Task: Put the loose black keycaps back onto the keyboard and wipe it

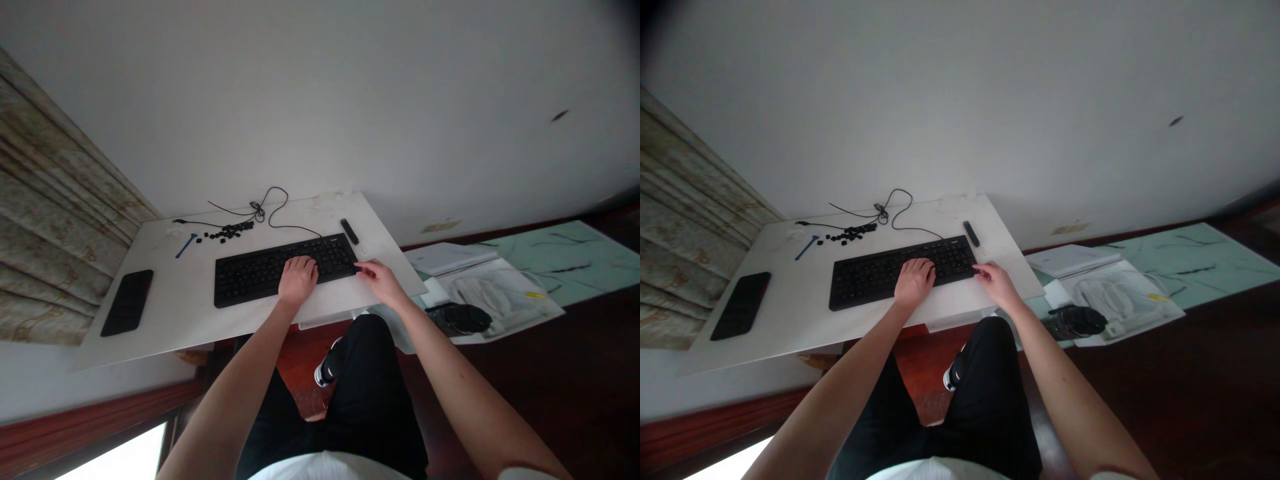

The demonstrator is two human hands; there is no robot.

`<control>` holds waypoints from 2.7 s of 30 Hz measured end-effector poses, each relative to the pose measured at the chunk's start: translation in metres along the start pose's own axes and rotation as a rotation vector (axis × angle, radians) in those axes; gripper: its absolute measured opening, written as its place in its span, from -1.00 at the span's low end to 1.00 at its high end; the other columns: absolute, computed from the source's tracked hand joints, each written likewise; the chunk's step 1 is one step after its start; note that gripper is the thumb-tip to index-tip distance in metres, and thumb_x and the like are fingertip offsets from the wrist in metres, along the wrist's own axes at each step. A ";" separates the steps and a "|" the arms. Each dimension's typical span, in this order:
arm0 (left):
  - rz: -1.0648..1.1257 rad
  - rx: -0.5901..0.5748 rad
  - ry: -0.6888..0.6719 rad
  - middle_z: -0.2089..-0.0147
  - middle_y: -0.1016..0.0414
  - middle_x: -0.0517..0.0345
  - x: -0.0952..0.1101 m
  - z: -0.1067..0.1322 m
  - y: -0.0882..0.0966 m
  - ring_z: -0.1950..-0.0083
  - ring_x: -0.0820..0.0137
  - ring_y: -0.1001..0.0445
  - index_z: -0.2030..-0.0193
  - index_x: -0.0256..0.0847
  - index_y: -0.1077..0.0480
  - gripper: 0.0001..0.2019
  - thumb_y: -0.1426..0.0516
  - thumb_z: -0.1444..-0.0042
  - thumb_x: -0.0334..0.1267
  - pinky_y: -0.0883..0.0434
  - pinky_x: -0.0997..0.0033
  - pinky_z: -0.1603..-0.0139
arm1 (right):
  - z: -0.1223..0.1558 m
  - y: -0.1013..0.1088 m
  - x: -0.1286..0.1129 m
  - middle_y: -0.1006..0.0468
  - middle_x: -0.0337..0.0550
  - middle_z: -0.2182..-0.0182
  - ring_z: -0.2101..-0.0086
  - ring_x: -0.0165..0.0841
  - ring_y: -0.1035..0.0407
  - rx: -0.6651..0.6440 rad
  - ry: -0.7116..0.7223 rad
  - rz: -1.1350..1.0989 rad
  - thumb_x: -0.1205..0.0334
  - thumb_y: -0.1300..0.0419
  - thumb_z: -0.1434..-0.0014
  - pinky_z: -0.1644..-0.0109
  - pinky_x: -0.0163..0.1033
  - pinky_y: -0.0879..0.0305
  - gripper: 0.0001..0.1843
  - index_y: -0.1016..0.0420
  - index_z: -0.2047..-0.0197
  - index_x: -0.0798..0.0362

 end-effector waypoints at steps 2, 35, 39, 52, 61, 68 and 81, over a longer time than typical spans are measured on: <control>0.001 0.000 0.001 0.02 -0.52 0.00 0.000 0.000 0.000 -0.02 0.20 -0.43 0.09 -0.15 -0.44 -0.82 -0.02 -0.32 -0.29 -0.32 0.11 -0.11 | 0.002 0.002 0.007 -0.51 -0.17 0.36 0.38 -0.34 -0.34 0.041 -0.113 -0.210 0.06 -0.34 -0.05 0.25 -0.18 -0.37 -0.68 -0.62 0.13 -0.01; 0.003 -0.006 0.005 0.00 -0.52 0.01 -0.001 0.000 -0.001 -0.03 0.20 -0.43 0.09 -0.15 -0.44 -0.83 -0.03 -0.32 -0.28 -0.32 0.12 -0.10 | 0.007 0.006 -0.018 -0.43 -0.16 0.38 0.43 -0.34 -0.26 0.147 0.089 0.114 -0.10 -0.36 -0.04 0.25 -0.16 -0.32 -0.64 -0.62 0.23 0.00; -0.003 -0.010 0.003 0.00 -0.52 0.01 0.000 0.000 -0.001 -0.03 0.20 -0.43 0.08 -0.16 -0.44 -0.83 -0.03 -0.32 -0.28 -0.32 0.13 -0.09 | 0.002 -0.002 -0.017 -0.43 -0.14 0.36 0.42 -0.33 -0.29 0.150 0.165 0.183 -0.07 -0.31 -0.12 0.26 -0.17 -0.32 -0.67 -0.62 0.20 0.01; -0.033 0.008 -0.011 0.02 -0.53 0.03 0.000 0.000 0.000 0.00 0.21 -0.43 0.10 -0.17 -0.44 -0.82 -0.02 -0.33 -0.27 -0.32 0.14 -0.08 | -0.019 -0.009 -0.010 -0.40 -0.21 0.37 0.46 -0.39 -0.26 0.024 0.102 0.235 -0.02 -0.38 -0.04 0.30 -0.20 -0.30 -0.66 -0.66 0.16 -0.02; -0.026 0.003 -0.005 0.02 -0.53 0.01 0.000 -0.001 0.001 0.00 0.21 -0.43 0.10 -0.17 -0.44 -0.83 -0.02 -0.33 -0.28 -0.32 0.14 -0.08 | -0.012 -0.009 -0.016 -0.43 -0.16 0.32 0.43 -0.37 -0.29 0.028 0.148 0.203 -0.01 -0.31 -0.14 0.26 -0.19 -0.33 -0.68 -0.64 0.11 -0.02; -0.019 -0.005 0.000 0.02 -0.52 0.01 0.000 -0.001 0.000 -0.01 0.21 -0.43 0.10 -0.17 -0.44 -0.82 -0.02 -0.33 -0.27 -0.32 0.14 -0.09 | -0.017 -0.009 -0.010 -0.51 -0.11 0.32 0.37 -0.32 -0.35 0.018 0.072 0.153 0.01 -0.24 -0.17 0.24 -0.18 -0.31 -0.73 -0.66 0.22 0.00; -0.010 -0.005 0.008 0.01 -0.52 0.01 -0.001 0.000 0.000 -0.01 0.21 -0.43 0.08 -0.17 -0.45 -0.82 -0.03 -0.32 -0.28 -0.32 0.12 -0.11 | -0.048 -0.032 0.014 -0.47 -0.23 0.50 0.57 -0.52 -0.16 -0.496 -0.433 0.020 0.18 -0.38 0.02 0.53 -0.36 -0.10 -0.81 -0.61 0.32 0.08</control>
Point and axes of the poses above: each hand's wrist, its own z-axis away from the middle knuckle, its own y-axis out of the back of the hand, x = y × z, the point moved 10 cm from there along -z, towards the middle knuckle
